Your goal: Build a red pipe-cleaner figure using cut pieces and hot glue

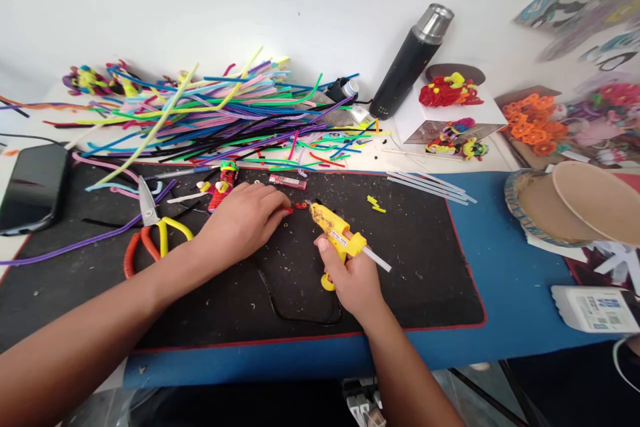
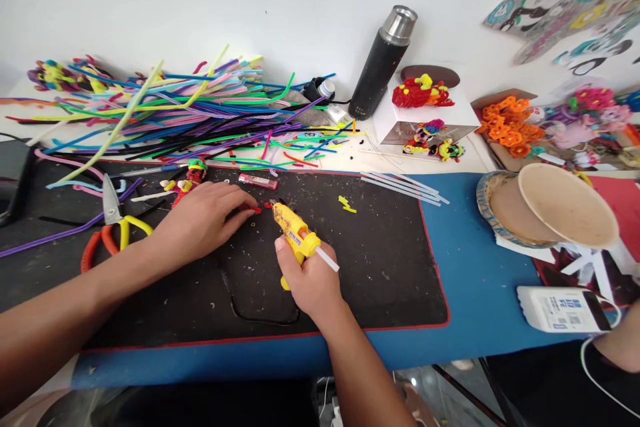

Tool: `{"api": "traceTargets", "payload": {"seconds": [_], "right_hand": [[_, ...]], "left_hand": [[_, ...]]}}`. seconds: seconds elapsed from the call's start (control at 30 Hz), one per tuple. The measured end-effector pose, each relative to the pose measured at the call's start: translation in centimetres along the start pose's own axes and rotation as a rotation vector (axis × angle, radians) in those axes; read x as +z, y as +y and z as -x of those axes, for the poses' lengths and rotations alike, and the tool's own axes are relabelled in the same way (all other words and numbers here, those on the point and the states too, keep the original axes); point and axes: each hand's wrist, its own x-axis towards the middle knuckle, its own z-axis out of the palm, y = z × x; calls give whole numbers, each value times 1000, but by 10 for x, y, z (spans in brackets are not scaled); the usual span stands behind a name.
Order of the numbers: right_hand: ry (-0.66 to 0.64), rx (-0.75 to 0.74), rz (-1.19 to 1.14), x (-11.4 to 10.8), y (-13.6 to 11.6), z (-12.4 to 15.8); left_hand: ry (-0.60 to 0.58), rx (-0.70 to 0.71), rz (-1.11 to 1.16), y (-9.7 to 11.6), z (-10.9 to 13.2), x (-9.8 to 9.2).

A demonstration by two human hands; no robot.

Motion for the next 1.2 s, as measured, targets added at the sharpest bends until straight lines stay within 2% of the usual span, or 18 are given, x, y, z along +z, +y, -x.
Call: {"api": "traceTargets", "payload": {"seconds": [0.2,0.57,1.0,1.2], "right_hand": [[-14,-26,23,-1,-5,-1],[-18,-37,42,-1,-5,-2],[6,-89,76,-1,-6,-2],[13,-97,77,-2,-7,-2]], "left_hand": [[14,-35,-13,-10,7,-6],[-19,21,-75,-4,-3,7],[-54,47,45,-6,-9,8],[-71,-32,211,-5,-5,5]]}}
